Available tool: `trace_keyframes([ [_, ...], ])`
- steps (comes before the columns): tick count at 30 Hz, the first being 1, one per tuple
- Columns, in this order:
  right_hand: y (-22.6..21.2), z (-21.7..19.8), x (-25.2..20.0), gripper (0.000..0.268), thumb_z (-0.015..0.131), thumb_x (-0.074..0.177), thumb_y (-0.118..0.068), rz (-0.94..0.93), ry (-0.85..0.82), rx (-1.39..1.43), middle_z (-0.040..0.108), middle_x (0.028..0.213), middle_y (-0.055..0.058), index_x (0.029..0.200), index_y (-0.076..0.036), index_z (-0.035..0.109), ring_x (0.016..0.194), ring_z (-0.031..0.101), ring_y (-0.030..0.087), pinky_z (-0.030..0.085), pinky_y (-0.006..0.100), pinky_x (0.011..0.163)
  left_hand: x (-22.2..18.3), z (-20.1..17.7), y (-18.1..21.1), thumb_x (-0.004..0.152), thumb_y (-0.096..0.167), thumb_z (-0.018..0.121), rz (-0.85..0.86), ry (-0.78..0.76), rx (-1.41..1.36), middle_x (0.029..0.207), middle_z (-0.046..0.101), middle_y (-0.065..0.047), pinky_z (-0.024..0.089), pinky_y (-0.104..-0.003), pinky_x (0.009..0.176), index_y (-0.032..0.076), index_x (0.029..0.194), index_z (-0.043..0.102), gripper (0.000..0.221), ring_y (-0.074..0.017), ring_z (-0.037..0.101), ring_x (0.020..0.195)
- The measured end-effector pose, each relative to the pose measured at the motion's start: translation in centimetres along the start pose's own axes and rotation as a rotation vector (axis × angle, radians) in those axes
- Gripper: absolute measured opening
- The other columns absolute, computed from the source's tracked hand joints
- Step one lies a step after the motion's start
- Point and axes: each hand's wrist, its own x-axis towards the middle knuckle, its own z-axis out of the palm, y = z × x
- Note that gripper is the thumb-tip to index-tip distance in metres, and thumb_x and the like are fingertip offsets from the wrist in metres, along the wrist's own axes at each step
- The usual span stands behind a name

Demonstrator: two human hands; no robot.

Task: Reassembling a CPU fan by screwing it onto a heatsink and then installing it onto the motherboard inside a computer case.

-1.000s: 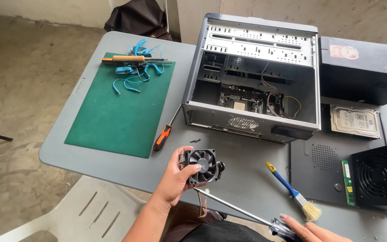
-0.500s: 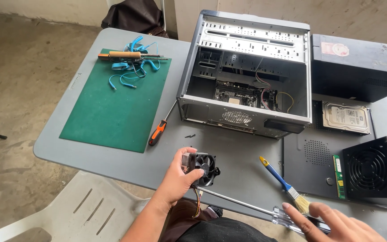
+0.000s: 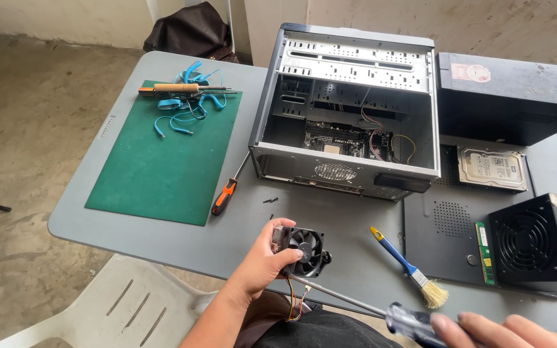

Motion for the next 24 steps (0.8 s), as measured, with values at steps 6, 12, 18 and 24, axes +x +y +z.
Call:
trace_keyframes([
  [6, -0.8, -6.1, 4.1, 0.05, 0.063, 0.079, -0.024, 0.221, -0.016, 0.448, 0.057, 0.136, -0.03, 0.115, -0.059, 0.068, 0.075, 0.076, -0.001, 0.054, 0.021, 0.053, -0.2, 0.1, 1.0, 0.079, 0.009, 0.066, -0.056, 0.057, 0.046, 0.098, 0.064, -0.013, 0.054, -0.033, 0.068, 0.023, 0.131, 0.052, 0.055, -0.0194, 0.06, 0.072],
  [12, -0.3, -5.7, 3.7, 0.034, 0.071, 0.072, -0.049, 0.223, -0.061, 0.591, 0.079, 0.098, -0.033, 0.104, -0.054, 0.081, 0.071, 0.083, -0.01, 0.059, 0.019, 0.047, 1.3, 0.5, 0.6, 0.081, 0.009, 0.065, -0.107, 0.051, -0.011, 0.097, 0.058, -0.011, 0.056, -0.036, 0.063, 0.024, 0.13, 0.051, 0.054, -0.0213, 0.061, 0.07],
  [18, 0.6, -6.1, 5.0, 0.05, 0.086, 0.065, -0.035, 0.137, -0.09, 0.654, 0.061, 0.127, -0.021, 0.111, -0.049, 0.073, 0.081, 0.073, 0.002, 0.054, 0.027, 0.09, 2.5, 0.5, -0.5, 0.082, 0.007, 0.066, -0.135, 0.033, -0.121, 0.109, 0.062, -0.014, 0.061, -0.042, 0.069, 0.021, 0.133, 0.049, 0.056, -0.0267, 0.064, 0.087],
  [24, 0.3, -6.5, 6.2, 0.044, 0.083, 0.059, -0.041, 0.277, 0.211, 0.77, 0.075, 0.07, -0.003, 0.096, -0.019, 0.078, 0.052, 0.069, 0.009, 0.054, 0.021, 0.055, 2.5, 2.0, -0.4, 0.085, 0.012, 0.068, -0.179, -0.01, -0.09, 0.108, 0.058, -0.011, 0.063, -0.041, 0.069, 0.023, 0.136, 0.046, 0.057, -0.0244, 0.064, 0.079],
])
